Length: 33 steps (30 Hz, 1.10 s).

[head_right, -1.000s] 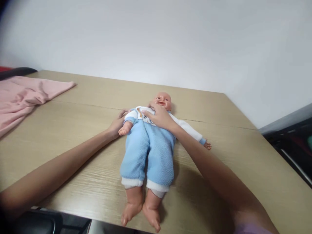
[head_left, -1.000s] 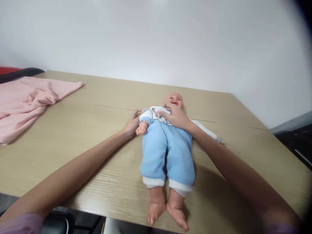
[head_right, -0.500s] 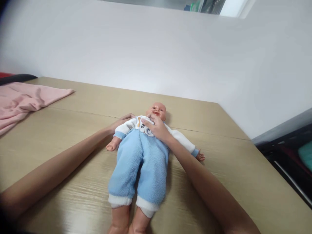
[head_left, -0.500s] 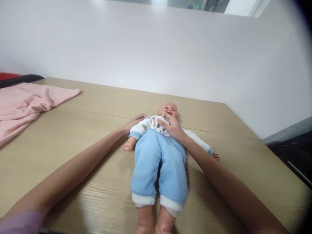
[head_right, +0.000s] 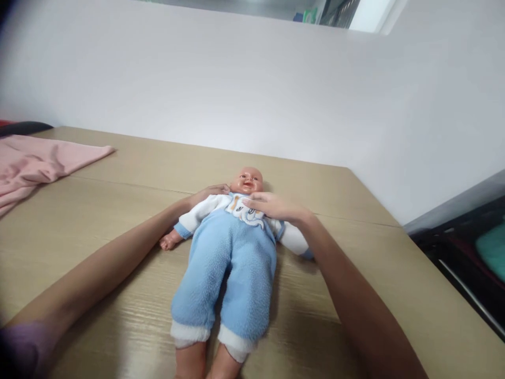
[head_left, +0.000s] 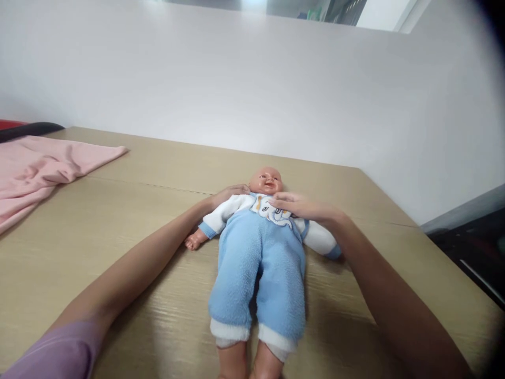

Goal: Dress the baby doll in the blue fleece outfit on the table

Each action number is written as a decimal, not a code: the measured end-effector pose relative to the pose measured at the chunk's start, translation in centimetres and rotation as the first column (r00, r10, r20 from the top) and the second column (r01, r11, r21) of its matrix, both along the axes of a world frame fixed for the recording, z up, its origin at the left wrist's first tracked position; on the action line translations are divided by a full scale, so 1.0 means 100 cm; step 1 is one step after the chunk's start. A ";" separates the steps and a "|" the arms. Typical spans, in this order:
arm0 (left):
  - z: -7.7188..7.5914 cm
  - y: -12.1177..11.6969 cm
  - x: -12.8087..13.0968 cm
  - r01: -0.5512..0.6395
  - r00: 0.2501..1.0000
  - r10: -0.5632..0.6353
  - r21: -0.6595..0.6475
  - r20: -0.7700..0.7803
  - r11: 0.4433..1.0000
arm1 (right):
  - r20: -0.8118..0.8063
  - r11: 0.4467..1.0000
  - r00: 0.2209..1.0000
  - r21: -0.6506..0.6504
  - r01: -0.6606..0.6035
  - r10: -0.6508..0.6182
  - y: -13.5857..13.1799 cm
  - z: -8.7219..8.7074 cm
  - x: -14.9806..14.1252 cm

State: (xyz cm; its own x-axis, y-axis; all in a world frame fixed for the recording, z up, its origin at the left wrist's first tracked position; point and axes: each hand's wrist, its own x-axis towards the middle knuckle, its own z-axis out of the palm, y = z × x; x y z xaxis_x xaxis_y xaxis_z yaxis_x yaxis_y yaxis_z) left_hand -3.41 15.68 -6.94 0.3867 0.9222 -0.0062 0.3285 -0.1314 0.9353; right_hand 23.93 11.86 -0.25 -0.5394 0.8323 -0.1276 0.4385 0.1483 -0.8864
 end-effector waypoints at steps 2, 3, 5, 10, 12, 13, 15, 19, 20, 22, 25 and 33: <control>0.008 0.012 -0.009 0.086 0.996 -0.086 0.028 -0.016 0.996 | 0.188 0.996 0.982 0.086 0.006 -0.022 -0.005 0.012 0.020; 0.012 0.018 -0.013 0.125 0.992 -0.124 0.046 -0.019 0.991 | 0.244 0.988 0.967 0.153 0.030 -0.067 -0.008 0.014 0.027; 0.019 0.025 -0.021 0.175 0.984 -0.171 0.074 -0.055 0.982 | 0.289 0.952 0.942 0.296 0.082 -0.171 -0.017 0.008 0.035; 0.041 0.017 -0.018 0.037 0.970 0.050 0.347 -0.237 0.937 | 0.175 0.744 0.904 0.639 0.197 -0.390 -0.055 -0.037 0.059; 0.052 0.001 -0.004 0.007 0.947 0.173 0.558 -0.270 0.830 | 0.170 0.720 0.894 0.662 0.208 -0.415 -0.074 -0.057 0.082; 0.056 -0.009 0.005 0.036 0.939 0.192 0.636 -0.285 0.771 | 0.179 0.726 0.886 0.652 0.219 -0.428 -0.083 -0.066 0.096; 0.062 -0.027 0.029 0.150 0.934 0.132 0.703 -0.331 0.695 | 0.201 0.741 0.872 0.630 0.235 -0.447 -0.099 -0.082 0.122; 0.059 -0.046 0.080 0.373 0.878 0.005 0.691 -0.478 0.620 | 0.139 0.795 0.876 0.502 0.340 -0.463 -0.120 -0.100 0.154; 0.056 -0.046 0.090 0.412 0.849 0.000 0.662 -0.528 0.627 | 0.117 0.801 0.871 0.467 0.376 -0.477 -0.122 -0.101 0.156; 0.050 -0.043 0.105 0.449 0.795 0.006 0.597 -0.606 0.665 | 0.067 0.791 0.854 0.420 0.446 -0.517 -0.125 -0.097 0.156; 0.046 -0.040 0.111 0.443 0.802 -0.019 0.573 -0.597 0.690 | -0.115 0.746 0.826 0.376 0.550 -0.551 -0.118 -0.086 0.148; 0.049 -0.048 0.098 0.467 0.884 -0.278 0.734 -0.376 0.492 | -0.536 0.775 0.723 0.184 0.604 -0.436 -0.054 -0.061 0.091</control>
State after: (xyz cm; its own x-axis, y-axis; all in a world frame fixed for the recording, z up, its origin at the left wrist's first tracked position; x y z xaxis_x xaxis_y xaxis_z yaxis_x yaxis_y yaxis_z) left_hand 6.36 10.93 -2.03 0.7726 0.3516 0.5286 0.2108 -0.9275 0.3088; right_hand 33.04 6.50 -6.32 0.0699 0.9388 0.3374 0.1096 0.3289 -0.9380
